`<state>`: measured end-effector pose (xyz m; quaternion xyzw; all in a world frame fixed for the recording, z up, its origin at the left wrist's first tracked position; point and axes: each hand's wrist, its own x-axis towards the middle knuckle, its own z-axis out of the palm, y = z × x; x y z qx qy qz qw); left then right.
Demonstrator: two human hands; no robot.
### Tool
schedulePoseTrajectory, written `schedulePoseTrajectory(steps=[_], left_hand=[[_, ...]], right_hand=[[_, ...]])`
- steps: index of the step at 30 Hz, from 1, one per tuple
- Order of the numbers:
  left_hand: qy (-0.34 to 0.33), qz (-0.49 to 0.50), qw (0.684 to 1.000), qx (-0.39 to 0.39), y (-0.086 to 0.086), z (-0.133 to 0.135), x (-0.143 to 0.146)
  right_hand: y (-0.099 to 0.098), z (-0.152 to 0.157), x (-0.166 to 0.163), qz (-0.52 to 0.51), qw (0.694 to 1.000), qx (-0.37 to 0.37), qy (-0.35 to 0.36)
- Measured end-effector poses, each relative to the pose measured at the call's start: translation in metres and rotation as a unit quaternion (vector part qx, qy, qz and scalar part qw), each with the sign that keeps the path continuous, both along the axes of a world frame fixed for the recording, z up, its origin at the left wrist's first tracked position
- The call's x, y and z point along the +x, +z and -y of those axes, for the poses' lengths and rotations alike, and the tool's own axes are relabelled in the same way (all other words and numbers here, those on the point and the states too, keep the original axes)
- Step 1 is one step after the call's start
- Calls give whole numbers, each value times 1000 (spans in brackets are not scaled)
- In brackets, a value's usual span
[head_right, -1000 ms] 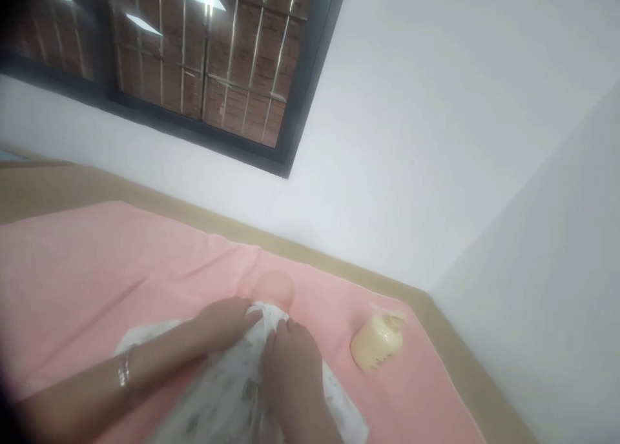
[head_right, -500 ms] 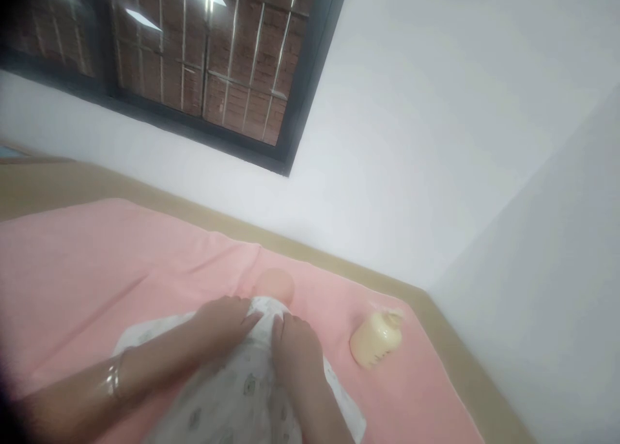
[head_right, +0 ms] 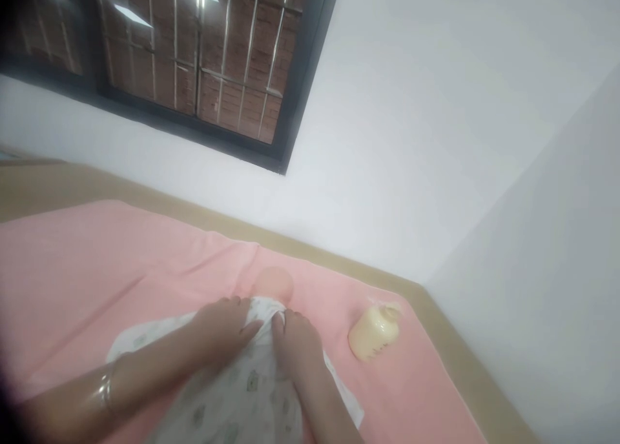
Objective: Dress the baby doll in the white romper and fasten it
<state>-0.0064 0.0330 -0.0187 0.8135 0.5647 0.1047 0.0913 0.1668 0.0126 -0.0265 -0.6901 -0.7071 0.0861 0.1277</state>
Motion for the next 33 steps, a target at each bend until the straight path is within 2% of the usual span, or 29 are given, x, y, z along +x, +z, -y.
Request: schedulePoseTrajectory(steps=[3,8,10,12,16,18,21,24,27,29,33], left_hand=[[1,18,1000,-23,2,-4,-2],[-32,99,987,-124,14,-16,-5],[-35,83,990,-108,16,-14,-4],[-26,37,997,-55,15,-7,-3],[-30,-32,999,10,12,10,1],[-28,-32,999,7,11,11,1],[-14,-6,1000,-21,8,1,1],[-24,53,996,-71,6,-14,-1],[-38,94,987,-125,7,-19,-3],[-27,81,989,-120,9,-16,-3],[-32,11,998,-44,13,-2,-1]], right_hand=[[2,6,-5,5,1000,17,-6],[15,31,-20,76,994,73,22],[16,33,-21,88,993,75,28],[14,28,-17,82,994,65,23],[5,9,-4,15,1000,9,16],[4,6,-1,-1,1000,-10,15],[11,17,-5,44,998,5,53],[21,35,-14,97,992,22,82],[23,44,-19,111,990,35,74],[20,39,-17,95,992,41,72],[10,17,-5,15,1000,2,21]])
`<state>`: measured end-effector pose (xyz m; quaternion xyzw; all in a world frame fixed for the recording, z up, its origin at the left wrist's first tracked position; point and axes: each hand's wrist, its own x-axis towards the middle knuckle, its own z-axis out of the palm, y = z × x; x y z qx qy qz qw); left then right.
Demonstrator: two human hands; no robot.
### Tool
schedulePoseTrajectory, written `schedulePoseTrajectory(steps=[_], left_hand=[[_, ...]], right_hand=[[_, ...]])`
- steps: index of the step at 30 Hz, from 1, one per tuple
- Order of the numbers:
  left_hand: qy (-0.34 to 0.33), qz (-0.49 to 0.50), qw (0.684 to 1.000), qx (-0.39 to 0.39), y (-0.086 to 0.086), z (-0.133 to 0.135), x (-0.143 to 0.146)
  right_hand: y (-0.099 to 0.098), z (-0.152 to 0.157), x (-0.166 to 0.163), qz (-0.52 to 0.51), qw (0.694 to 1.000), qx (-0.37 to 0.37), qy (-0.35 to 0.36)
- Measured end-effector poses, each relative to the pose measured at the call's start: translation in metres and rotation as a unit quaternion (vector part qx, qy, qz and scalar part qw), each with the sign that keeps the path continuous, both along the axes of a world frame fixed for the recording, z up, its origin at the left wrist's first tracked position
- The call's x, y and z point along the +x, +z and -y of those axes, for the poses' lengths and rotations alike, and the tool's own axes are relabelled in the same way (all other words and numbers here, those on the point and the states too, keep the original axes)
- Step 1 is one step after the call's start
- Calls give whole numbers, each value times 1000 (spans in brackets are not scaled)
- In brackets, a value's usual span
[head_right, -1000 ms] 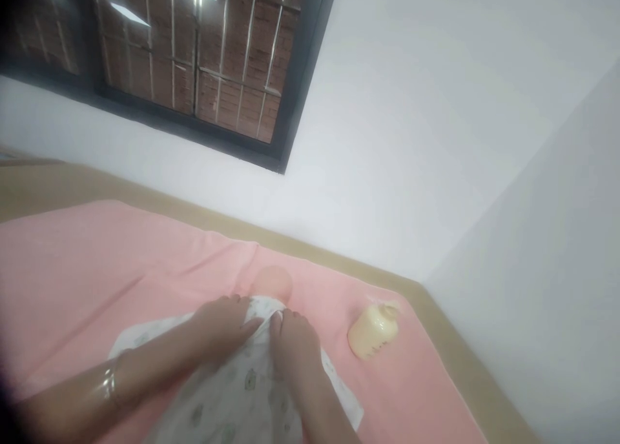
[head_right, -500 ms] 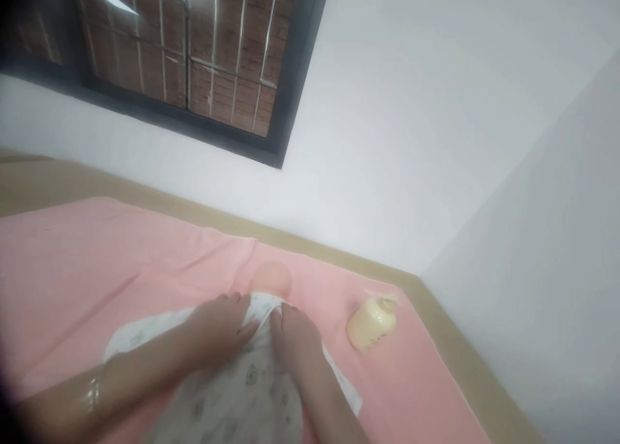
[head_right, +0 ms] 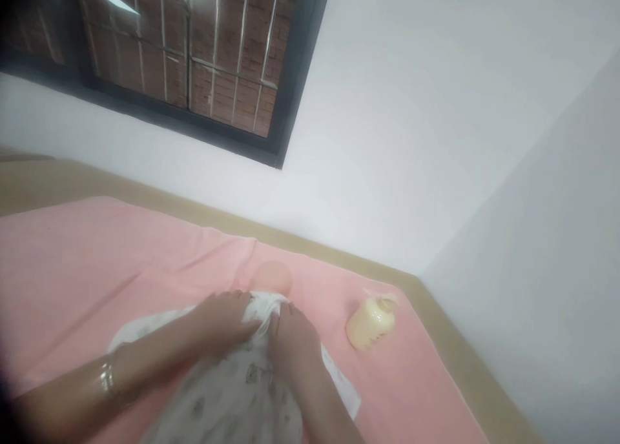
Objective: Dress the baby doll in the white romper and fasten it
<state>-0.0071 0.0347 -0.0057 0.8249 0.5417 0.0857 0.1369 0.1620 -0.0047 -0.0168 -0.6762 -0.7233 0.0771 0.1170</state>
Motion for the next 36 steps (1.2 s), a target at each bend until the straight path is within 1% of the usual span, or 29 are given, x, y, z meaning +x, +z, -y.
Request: schedulePoseTrajectory(steps=[3,6,10,14,16,19,22,24,25,27,30,32,34,36], left_hand=[[-21,-20,999,24,3,5,1],[-19,-4,1000,-4,2,2,0],[-3,50,997,-55,-2,-9,-2],[-4,86,994,-75,-3,-16,-4],[-2,80,994,-68,-4,-16,-3],[10,38,999,-33,-4,-10,1],[6,2,1000,26,-4,1,4],[-11,-3,999,46,-3,6,5],[-15,-3,999,46,-3,6,5],[-2,-2,999,32,-4,3,5],[27,14,999,-12,-5,-9,4],[24,33,998,-48,-6,-16,3],[13,53,996,-71,-7,-20,2],[16,70,996,-60,-9,-19,3]], right_hand=[[-5,-13,8,-29,999,-22,-9],[-4,-12,8,1,1000,-17,4],[8,8,-3,66,997,4,27],[16,28,-16,94,995,20,38],[16,29,-17,93,994,26,43],[11,17,-10,84,995,32,39],[3,-1,0,75,997,-6,18],[-1,-9,4,51,998,-24,3],[-2,-11,5,42,999,-21,-4],[-1,-7,1,47,999,-2,-4],[8,12,-10,73,996,48,18],[15,24,-17,69,995,75,24],[18,30,-21,55,995,82,27],[16,27,-19,35,996,77,23]])
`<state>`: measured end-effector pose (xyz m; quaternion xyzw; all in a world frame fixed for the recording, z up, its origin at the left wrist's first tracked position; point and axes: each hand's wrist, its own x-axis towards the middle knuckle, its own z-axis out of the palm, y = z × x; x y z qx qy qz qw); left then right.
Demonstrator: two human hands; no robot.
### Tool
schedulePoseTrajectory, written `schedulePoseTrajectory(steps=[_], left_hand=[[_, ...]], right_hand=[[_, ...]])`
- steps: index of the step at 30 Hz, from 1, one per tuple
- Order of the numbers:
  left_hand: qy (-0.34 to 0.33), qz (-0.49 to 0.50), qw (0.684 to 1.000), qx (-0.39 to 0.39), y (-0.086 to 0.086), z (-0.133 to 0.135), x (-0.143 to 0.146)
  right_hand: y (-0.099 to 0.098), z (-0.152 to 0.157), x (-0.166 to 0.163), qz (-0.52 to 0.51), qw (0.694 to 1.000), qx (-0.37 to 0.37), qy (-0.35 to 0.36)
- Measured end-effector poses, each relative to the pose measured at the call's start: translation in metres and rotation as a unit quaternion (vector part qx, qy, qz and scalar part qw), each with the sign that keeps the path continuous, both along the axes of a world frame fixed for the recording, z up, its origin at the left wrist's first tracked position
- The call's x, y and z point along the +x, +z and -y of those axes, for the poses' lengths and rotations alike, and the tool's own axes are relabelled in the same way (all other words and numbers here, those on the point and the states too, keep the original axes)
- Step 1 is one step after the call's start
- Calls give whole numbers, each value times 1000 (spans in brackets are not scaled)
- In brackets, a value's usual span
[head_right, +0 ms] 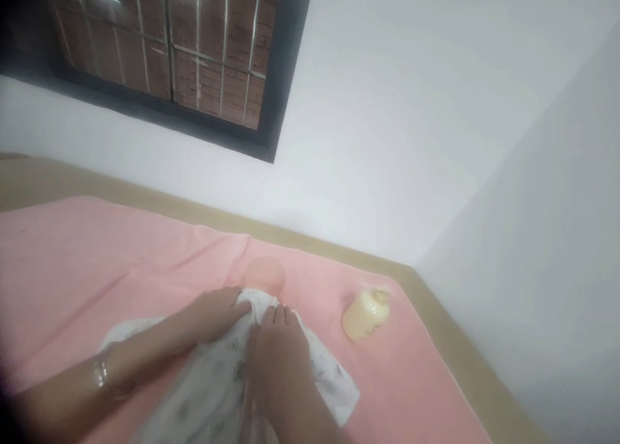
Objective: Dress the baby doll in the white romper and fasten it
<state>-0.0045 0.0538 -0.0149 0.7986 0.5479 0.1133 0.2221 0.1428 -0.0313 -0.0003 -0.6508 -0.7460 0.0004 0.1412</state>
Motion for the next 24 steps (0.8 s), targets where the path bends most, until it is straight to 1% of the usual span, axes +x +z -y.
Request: schedulePoseTrajectory(steps=[4,6,8,13,24], left_hand=[[47,14,997,57,-6,7,5],[54,31,996,63,-9,10,6],[63,47,995,64,-10,10,5],[85,58,993,55,-11,8,2],[81,69,993,60,-17,4,1]], right_hand=[[-14,-25,14,-59,997,-39,-32],[-21,-37,21,-93,992,-71,-47],[-27,-44,25,-115,987,-87,-65],[-33,-46,23,-128,985,-47,-102],[-40,-45,26,-148,984,-22,-92]])
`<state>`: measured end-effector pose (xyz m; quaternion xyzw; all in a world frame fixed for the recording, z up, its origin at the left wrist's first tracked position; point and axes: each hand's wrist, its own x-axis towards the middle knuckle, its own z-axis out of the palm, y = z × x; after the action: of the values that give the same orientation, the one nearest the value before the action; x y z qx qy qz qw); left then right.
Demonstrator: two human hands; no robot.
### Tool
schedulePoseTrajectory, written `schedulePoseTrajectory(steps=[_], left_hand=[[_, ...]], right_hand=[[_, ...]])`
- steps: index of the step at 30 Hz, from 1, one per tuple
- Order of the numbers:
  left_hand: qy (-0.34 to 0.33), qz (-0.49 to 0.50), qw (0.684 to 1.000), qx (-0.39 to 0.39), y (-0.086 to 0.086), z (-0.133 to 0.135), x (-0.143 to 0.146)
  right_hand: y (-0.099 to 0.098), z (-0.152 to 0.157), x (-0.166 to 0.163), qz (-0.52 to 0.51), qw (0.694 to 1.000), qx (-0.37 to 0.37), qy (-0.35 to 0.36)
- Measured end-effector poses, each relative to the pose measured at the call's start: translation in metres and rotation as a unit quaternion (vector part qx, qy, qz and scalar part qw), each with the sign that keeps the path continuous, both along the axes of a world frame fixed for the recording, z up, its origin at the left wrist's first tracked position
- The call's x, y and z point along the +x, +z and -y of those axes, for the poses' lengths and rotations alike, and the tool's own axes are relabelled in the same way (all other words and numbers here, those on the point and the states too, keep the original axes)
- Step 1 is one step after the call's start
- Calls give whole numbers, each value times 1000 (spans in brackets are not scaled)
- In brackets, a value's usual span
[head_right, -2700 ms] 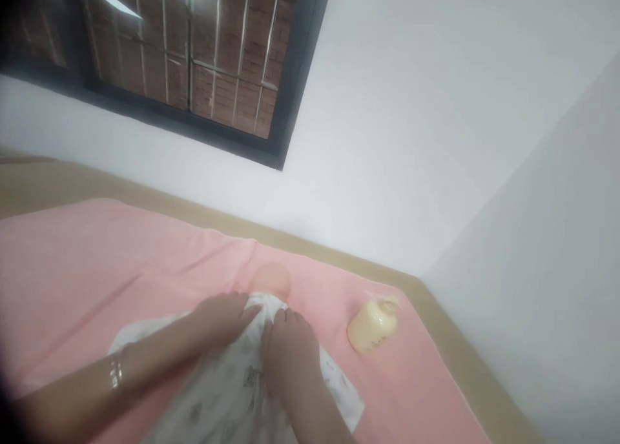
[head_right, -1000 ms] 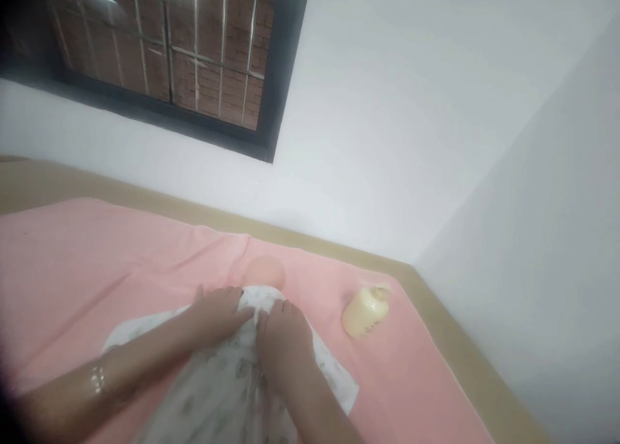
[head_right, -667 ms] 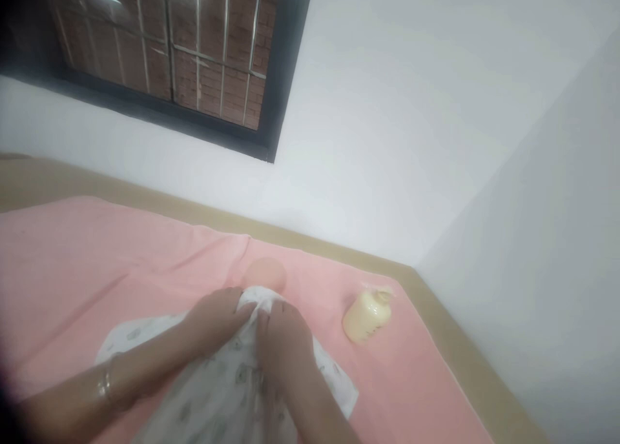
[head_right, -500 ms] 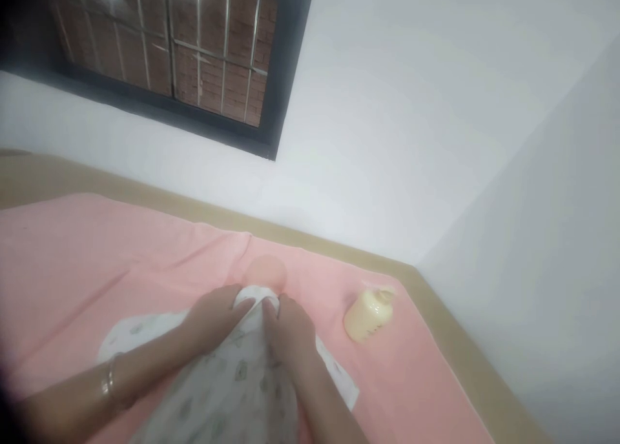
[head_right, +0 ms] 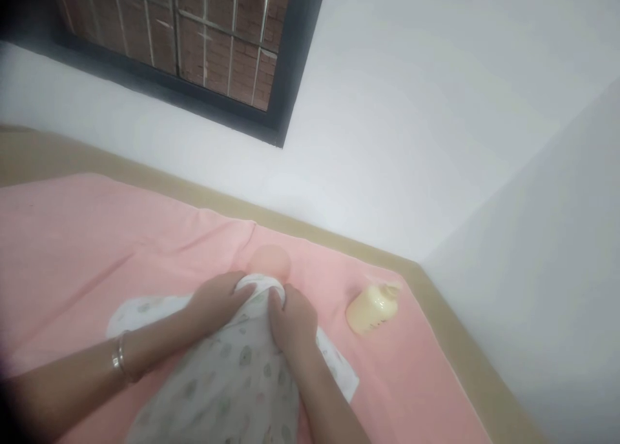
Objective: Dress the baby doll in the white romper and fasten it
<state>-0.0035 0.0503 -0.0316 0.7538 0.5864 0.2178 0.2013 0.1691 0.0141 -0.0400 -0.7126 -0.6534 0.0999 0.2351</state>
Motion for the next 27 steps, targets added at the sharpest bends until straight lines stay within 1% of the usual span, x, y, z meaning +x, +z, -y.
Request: schedulePoseTrajectory(steps=[7,16,27], left_hand=[[-1,-3,1000,3,-2,0,0],[4,19,1000,9,-7,-2,0],[-2,24,1000,9,-5,-1,-1]], right_hand=[[-1,1,0,6,1000,2,-3],[-2,0,0,-2,1000,8,-8],[-1,-1,1,1,1000,6,-7]])
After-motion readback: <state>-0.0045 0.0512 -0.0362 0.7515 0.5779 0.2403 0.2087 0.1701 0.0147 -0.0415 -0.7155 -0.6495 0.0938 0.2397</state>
